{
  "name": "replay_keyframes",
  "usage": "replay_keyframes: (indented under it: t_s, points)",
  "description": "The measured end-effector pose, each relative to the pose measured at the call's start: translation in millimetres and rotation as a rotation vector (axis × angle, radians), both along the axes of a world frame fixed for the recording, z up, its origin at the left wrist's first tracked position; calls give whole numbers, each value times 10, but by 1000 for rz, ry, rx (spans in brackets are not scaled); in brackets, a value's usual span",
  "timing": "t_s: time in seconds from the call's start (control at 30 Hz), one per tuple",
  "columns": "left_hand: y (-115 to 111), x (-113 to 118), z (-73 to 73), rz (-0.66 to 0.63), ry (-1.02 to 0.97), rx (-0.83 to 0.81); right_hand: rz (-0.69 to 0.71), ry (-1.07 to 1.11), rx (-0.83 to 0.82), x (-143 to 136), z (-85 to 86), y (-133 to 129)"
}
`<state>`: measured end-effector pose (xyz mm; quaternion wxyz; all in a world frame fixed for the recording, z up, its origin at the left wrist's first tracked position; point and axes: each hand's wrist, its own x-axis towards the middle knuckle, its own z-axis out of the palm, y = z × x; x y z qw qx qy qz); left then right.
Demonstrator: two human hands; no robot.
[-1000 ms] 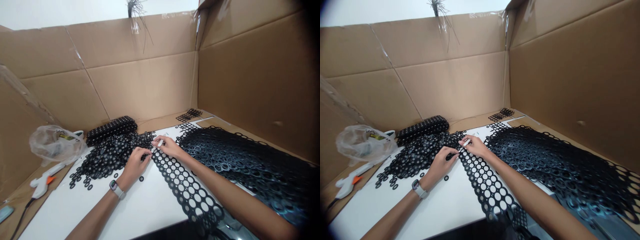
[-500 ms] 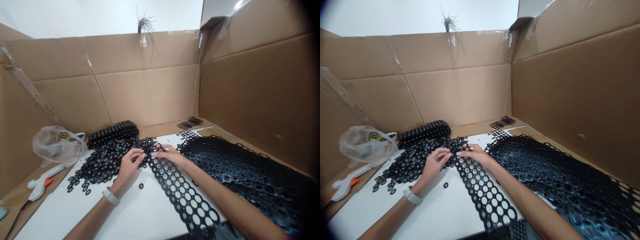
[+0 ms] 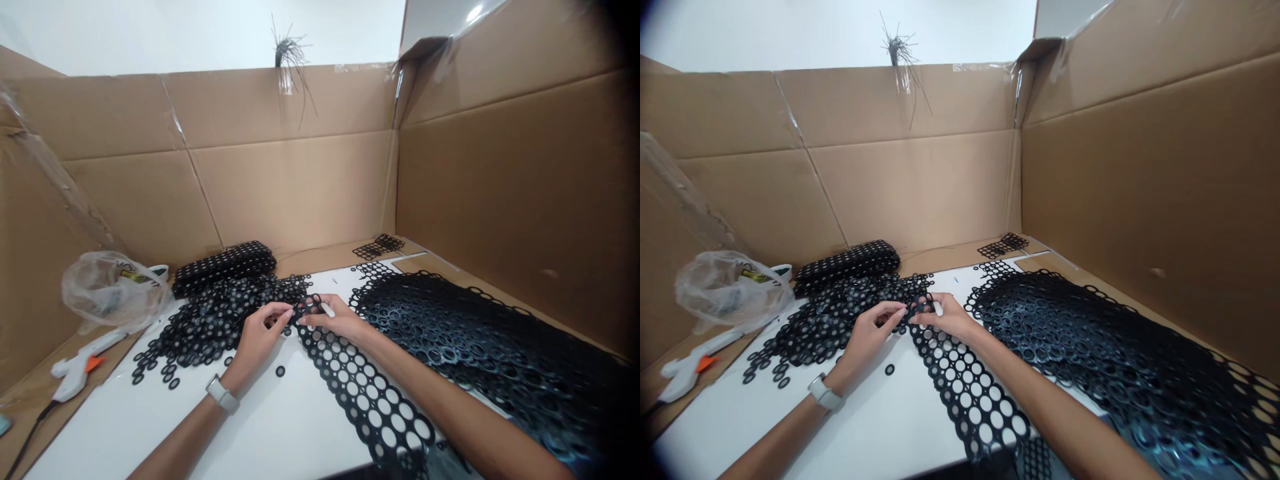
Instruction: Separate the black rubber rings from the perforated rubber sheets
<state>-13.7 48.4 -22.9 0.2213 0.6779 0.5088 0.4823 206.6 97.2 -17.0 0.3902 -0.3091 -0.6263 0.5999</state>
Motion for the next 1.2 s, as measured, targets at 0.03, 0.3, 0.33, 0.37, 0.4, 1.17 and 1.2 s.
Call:
replay_keyframes:
  t_s: [0.03,0.3,0.33,0.37,0.4,1.17,1.2]
  points:
    - [-7,-7,5,8,39,7,2,-10,27,2,-13,12]
    - [-21,-31,8,-5,138,3,16,-65,272,20,-15,41]
    - [-19,-31,7,-15,134,-10,14,-78,284,22,-4,33]
    - [-16,-31,9,-31,121,-27,14,-91,293,24,6,24]
    - [-13,-32,13,-51,102,-46,16,-102,301,27,16,14]
    - [18,-211,261,-53,-86,-39,26,-115,277,14,163,-120]
    - [28,-216,245,-33,-70,-22,21,-115,278,8,169,-120]
